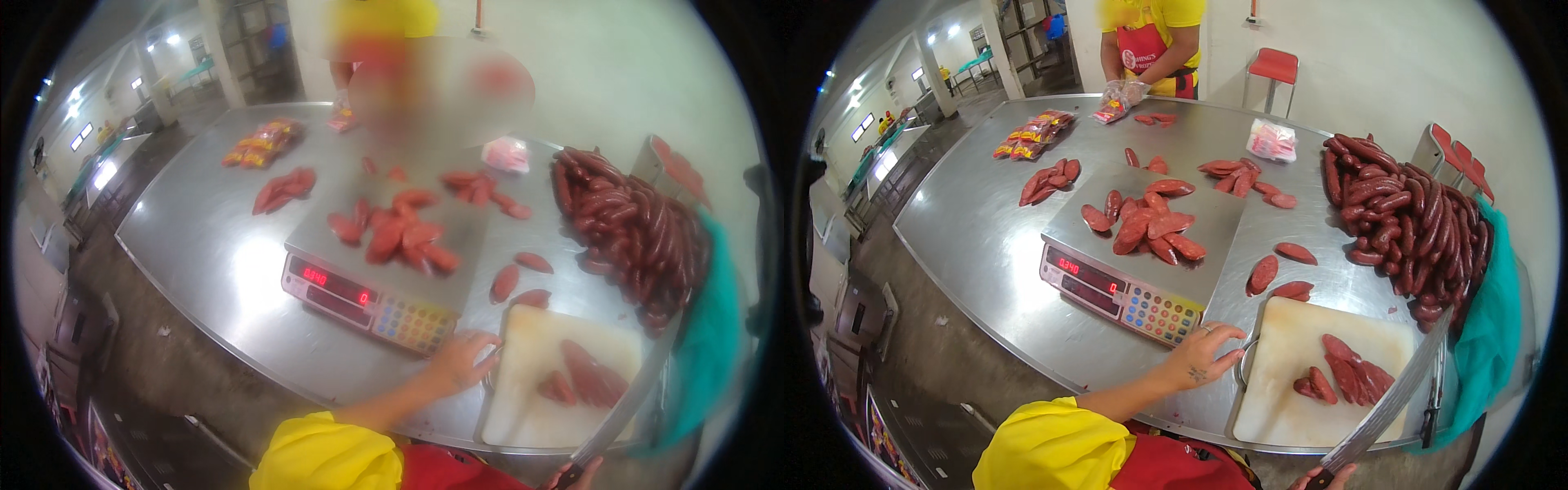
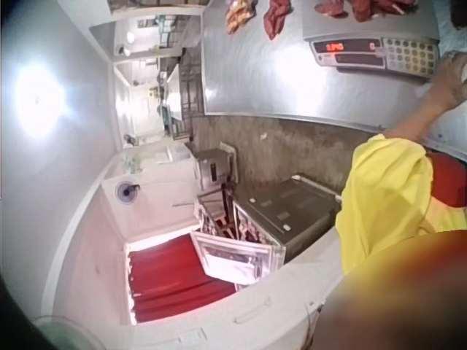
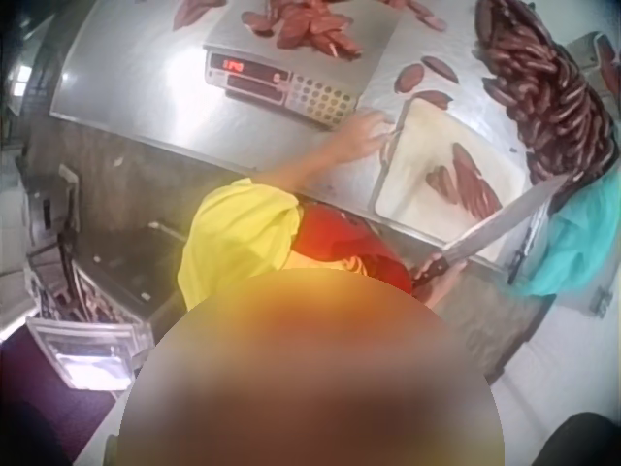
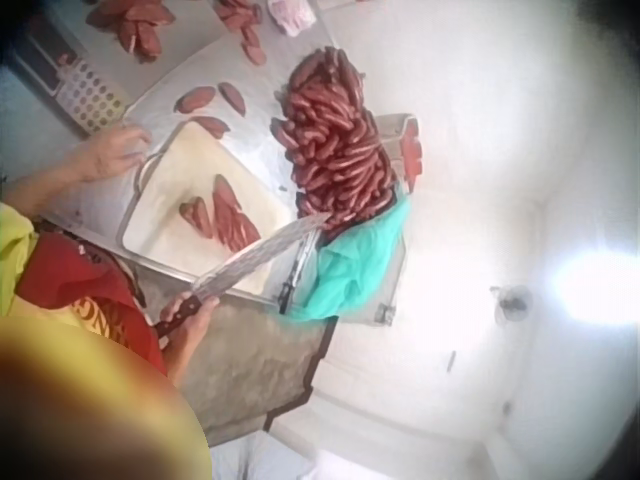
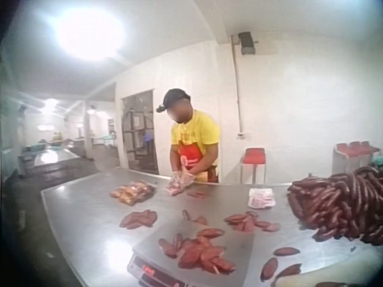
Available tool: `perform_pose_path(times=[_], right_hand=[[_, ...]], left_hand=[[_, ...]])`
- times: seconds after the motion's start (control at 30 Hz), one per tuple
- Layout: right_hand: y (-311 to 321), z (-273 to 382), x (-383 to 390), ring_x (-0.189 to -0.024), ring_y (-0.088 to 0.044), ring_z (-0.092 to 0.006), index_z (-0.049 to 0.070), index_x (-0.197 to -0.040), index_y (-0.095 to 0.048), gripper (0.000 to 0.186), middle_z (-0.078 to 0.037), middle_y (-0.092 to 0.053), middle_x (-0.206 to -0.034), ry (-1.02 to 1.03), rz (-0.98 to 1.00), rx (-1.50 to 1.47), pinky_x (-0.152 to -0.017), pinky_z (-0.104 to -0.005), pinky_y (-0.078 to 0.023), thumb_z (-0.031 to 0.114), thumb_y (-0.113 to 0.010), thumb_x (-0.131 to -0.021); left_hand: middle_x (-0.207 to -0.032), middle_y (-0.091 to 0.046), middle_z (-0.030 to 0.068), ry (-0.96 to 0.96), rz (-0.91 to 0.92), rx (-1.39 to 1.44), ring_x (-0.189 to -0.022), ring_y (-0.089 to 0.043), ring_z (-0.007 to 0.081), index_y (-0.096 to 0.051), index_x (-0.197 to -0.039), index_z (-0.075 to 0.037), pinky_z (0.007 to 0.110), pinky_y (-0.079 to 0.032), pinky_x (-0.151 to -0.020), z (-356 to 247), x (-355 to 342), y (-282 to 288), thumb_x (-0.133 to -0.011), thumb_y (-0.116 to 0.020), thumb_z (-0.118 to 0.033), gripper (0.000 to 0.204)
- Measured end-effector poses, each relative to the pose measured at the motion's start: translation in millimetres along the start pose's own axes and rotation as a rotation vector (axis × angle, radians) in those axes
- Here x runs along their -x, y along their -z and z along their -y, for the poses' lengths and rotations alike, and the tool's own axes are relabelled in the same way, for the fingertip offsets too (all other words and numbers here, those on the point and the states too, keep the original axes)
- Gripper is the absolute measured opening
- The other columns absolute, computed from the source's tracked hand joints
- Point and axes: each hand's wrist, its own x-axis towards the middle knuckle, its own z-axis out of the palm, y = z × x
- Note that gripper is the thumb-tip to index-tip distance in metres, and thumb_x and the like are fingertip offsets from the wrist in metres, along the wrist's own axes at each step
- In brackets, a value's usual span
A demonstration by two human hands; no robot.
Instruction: The person cuts raw meat into smaller pieces using a knife on a cutting board. They repeatedly pick up pieces of meat, slice them, and place the cut pieces onto a digital scale. Another person in the background handles similar meat and packaging.
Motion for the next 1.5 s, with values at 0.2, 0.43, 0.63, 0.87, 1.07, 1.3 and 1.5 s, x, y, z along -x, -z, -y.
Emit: perform_pose_path(times=[0.2, 0.43, 0.63, 0.87, 1.07, 1.3, 1.5], right_hand=[[4, -4, 0, -0.034, -0.036, -0.0139, 0.013, -0.075, -0.053, 0.061, 0.000, -0.043, -0.047, -0.037, -0.028, -0.016, -0.033, -0.0269, -0.029, 0.072, -0.043, -0.088], [-1, -4, -10, -0.033, -0.034, -0.0137, 0.013, -0.075, -0.053, 0.062, 0.001, -0.039, -0.046, -0.064, -0.022, -0.003, -0.031, -0.0279, -0.027, 0.072, -0.040, -0.089], [-7, -1, -9, -0.032, -0.033, -0.0149, 0.013, -0.073, -0.052, 0.061, 0.001, -0.038, -0.045, -0.110, -0.034, -0.001, -0.031, -0.0282, -0.028, 0.070, -0.039, -0.090], [2, -12, -12, -0.032, -0.036, -0.0162, 0.013, -0.074, -0.053, 0.062, 0.000, -0.040, -0.045, -0.129, -0.050, -0.003, -0.031, -0.0289, -0.030, 0.071, -0.038, -0.090], [-5, -14, -20, -0.033, -0.038, -0.0155, 0.012, -0.077, -0.054, 0.061, -0.001, -0.042, -0.046, -0.081, 0.081, 0.030, -0.031, -0.0280, -0.030, 0.070, -0.038, -0.090], [-18, 3, -9, -0.034, -0.037, -0.0145, 0.012, -0.072, -0.054, 0.063, -0.001, -0.041, -0.046, -0.027, 0.025, 0.066, -0.031, -0.0274, -0.029, 0.071, -0.041, -0.089], [-9, 2, 1, -0.033, -0.037, -0.0153, 0.011, -0.068, -0.054, 0.065, -0.001, -0.041, -0.044, -0.057, -0.030, 0.014, -0.031, -0.0285, -0.029, 0.073, -0.045, -0.085]], left_hand=[[-0.101, -0.063, 0.0125, -0.261, -0.156, -0.253, -0.101, -0.059, 0.0324, -0.063, -0.101, -0.006, 0.041, -0.047, -0.087, 0, -33, 55, -0.081, -0.068, -0.013, 0.022], [-0.096, -0.063, 0.0156, -0.355, -0.169, -0.552, -0.099, -0.057, 0.0346, -0.064, -0.096, -0.003, 0.042, -0.045, -0.088, 46, -117, 140, -0.082, -0.064, -0.011, 0.016], [-0.117, -0.060, 0.0238, 0.268, 0.240, -0.510, -0.111, -0.056, 0.0384, -0.063, -0.114, -0.003, 0.041, -0.043, -0.096, 115, -209, 188, -0.091, -0.054, -0.043, 0.047], [-0.125, -0.056, 0.0260, 0.201, 0.484, -0.677, -0.122, -0.049, 0.0405, -0.062, -0.123, -0.011, 0.045, -0.038, -0.103, 103, -215, 157, -0.084, -0.039, -0.076, 0.079], [-0.131, -0.052, 0.0222, 0.322, 0.296, -0.918, -0.127, -0.045, 0.0363, -0.056, -0.126, -0.002, 0.056, -0.035, -0.102, 56, -192, 91, -0.080, -0.059, -0.064, 0.078], [-0.141, -0.043, 0.0227, 0.356, 0.055, -0.955, -0.130, -0.042, 0.0364, -0.054, -0.126, 0.003, 0.056, -0.036, -0.101, 94, -231, 70, -0.084, -0.062, -0.041, 0.061], [-0.113, -0.067, 0.0148, 0.402, 0.388, -0.753, -0.112, -0.061, 0.0323, -0.067, -0.115, -0.007, 0.050, -0.046, -0.093, 119, -228, 146, -0.078, -0.062, -0.031, 0.044]])
